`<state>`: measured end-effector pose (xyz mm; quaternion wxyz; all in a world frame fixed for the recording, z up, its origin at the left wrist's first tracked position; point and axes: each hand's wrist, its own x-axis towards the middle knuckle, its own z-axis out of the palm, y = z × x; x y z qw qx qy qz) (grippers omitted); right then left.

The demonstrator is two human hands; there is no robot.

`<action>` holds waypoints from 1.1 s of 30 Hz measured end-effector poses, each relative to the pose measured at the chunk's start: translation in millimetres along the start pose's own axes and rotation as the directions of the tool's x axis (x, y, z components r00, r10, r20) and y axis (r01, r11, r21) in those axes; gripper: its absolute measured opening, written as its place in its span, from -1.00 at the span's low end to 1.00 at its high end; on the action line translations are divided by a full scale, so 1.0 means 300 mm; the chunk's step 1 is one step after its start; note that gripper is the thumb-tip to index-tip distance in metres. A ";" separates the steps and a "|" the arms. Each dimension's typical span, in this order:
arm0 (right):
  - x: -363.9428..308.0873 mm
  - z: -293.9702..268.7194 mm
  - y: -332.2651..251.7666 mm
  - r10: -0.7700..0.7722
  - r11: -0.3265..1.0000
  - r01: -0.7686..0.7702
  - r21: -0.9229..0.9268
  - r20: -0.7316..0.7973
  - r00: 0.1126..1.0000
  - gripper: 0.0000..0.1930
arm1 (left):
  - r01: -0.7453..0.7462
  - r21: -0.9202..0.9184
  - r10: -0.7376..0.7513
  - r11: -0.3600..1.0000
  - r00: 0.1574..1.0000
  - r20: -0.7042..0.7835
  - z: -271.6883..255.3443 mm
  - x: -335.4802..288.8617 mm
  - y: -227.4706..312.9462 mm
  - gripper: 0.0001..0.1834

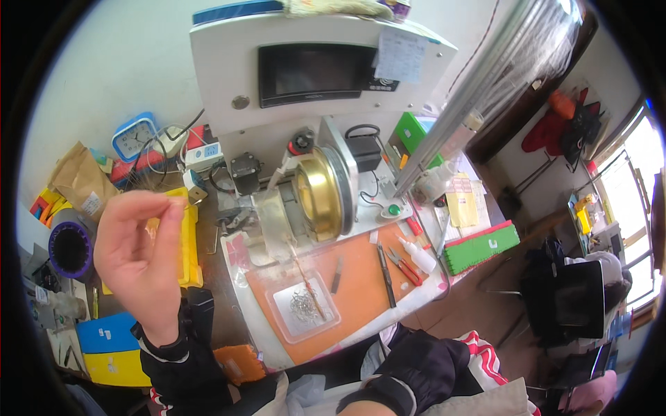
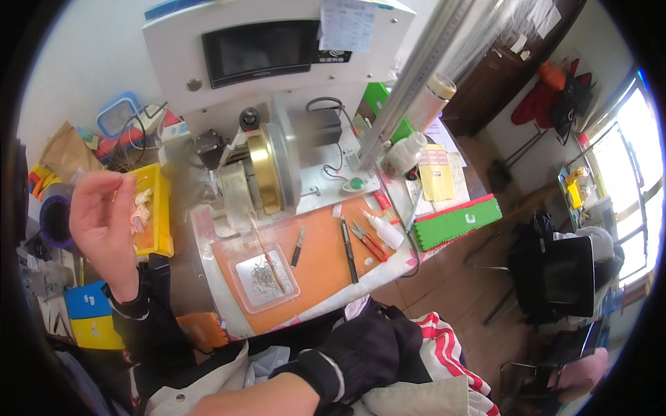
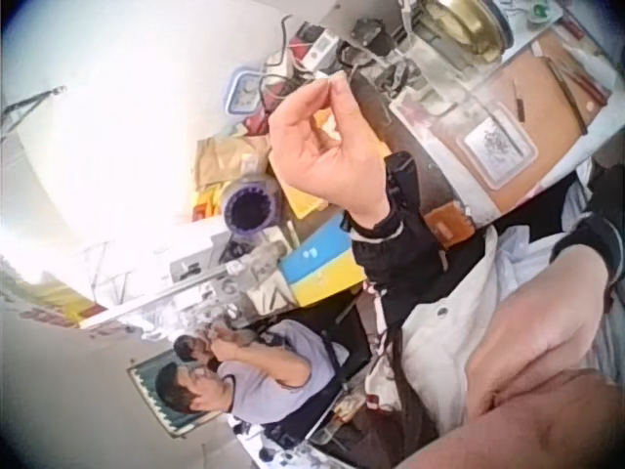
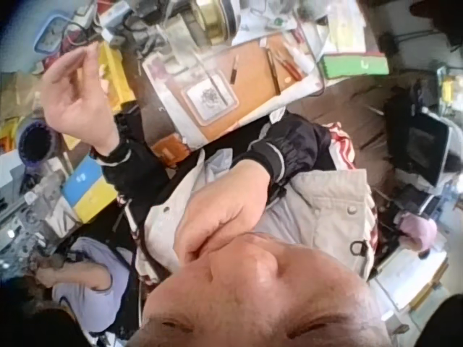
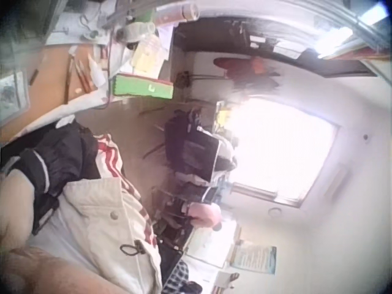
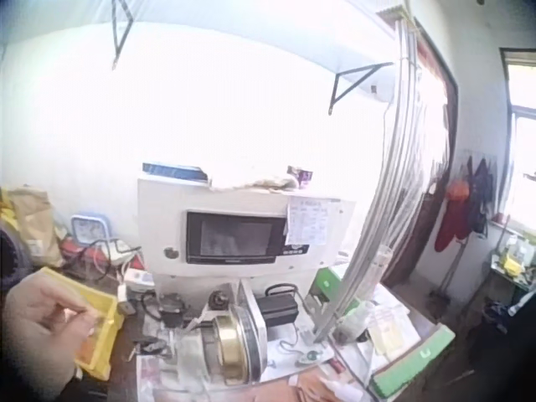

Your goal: The recorder uses tools to assemble small metal components at a workstation.

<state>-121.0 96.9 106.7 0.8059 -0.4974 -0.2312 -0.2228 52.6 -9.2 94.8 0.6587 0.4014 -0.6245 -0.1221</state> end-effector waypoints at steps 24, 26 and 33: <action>-0.049 -0.509 0.067 -0.126 0.988 0.085 -0.132 -0.989 -0.071 -0.86 | 0.461 -0.264 -0.353 0.847 0.860 0.369 0.079 0.032 -0.166 -0.89; -0.068 -0.498 0.099 -0.164 0.981 0.083 -0.174 -0.979 -0.118 -0.90 | 0.470 -0.269 -0.351 0.841 0.851 0.391 0.079 0.034 -0.173 -0.89; -0.077 -0.539 0.123 -0.728 0.598 -0.342 -0.725 -0.669 0.146 -0.96 | 0.422 -0.120 -0.348 0.899 0.852 0.390 0.094 0.035 -0.200 -0.89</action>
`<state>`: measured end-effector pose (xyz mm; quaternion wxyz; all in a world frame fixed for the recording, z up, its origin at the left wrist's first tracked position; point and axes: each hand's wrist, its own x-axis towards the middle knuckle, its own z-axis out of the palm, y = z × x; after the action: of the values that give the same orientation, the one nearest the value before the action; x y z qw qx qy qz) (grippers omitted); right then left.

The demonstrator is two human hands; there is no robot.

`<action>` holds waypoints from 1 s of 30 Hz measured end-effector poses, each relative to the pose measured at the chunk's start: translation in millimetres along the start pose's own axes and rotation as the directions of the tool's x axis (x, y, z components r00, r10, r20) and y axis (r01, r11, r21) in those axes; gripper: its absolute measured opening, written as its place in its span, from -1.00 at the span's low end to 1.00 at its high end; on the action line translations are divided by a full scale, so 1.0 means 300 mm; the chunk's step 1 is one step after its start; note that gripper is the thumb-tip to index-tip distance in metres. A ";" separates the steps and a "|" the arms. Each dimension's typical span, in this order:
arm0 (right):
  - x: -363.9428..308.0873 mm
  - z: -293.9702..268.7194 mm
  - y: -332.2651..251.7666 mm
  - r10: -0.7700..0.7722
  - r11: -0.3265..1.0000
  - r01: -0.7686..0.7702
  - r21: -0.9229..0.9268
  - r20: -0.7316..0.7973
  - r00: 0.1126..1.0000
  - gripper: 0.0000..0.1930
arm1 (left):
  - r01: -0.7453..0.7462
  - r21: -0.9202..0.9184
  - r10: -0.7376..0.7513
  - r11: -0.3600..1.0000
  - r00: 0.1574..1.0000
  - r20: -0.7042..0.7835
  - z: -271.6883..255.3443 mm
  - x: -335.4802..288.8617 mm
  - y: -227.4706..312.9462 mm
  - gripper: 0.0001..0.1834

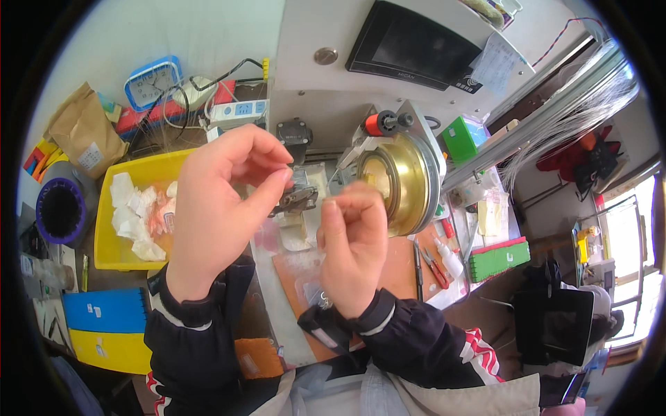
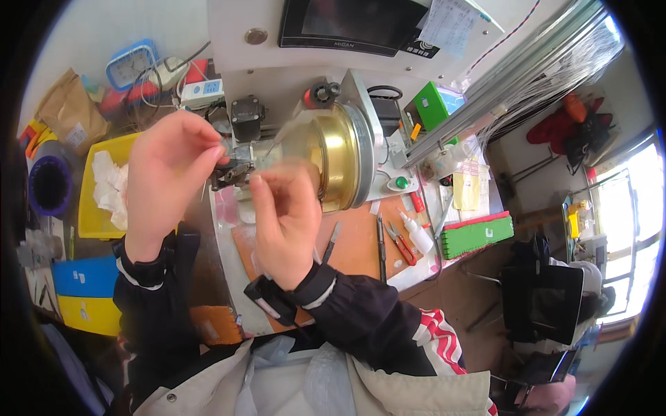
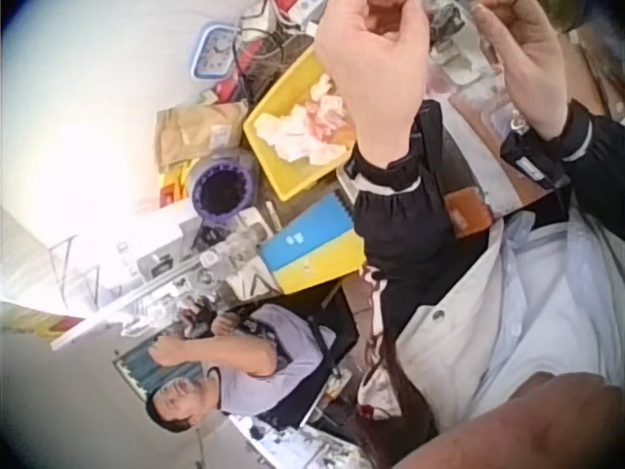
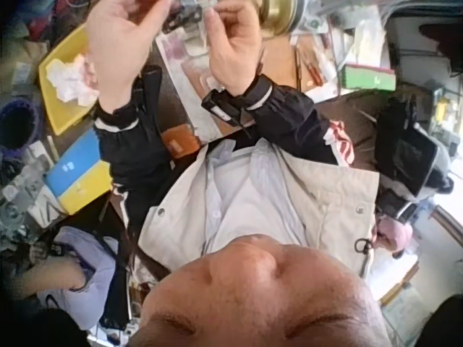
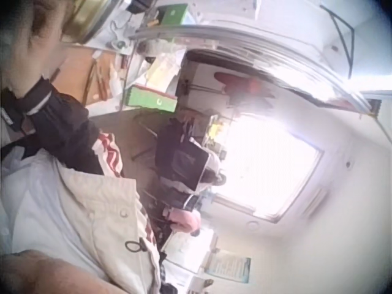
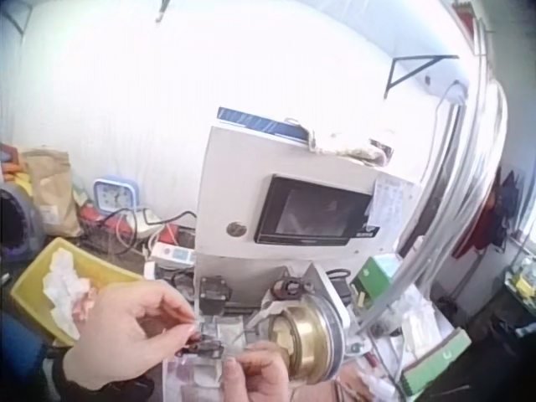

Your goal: The recorder uses tools to assemble small metal components at a workstation.

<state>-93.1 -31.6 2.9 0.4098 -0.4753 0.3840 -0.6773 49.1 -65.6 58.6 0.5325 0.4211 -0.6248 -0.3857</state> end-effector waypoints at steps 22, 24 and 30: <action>-0.107 -0.143 -0.122 0.487 0.871 -0.474 -0.132 0.358 0.796 -0.98 | -0.191 0.250 0.187 0.949 0.982 0.039 0.065 -0.016 -0.026 -0.85; -0.102 -0.141 -0.114 0.488 0.870 -0.474 -0.135 0.364 0.793 -0.98 | -0.202 0.262 0.199 0.944 0.979 0.040 0.067 -0.018 -0.023 -0.86; -0.075 -0.130 -0.087 0.466 0.881 -0.461 -0.104 0.349 0.813 -0.96 | -0.253 0.328 0.252 0.910 0.967 0.046 0.077 -0.019 -0.025 -0.88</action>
<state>-130.7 3.9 9.5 0.6226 -0.4874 0.4105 -0.4542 27.4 -62.2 46.7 0.4985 0.4200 -0.7305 -0.2037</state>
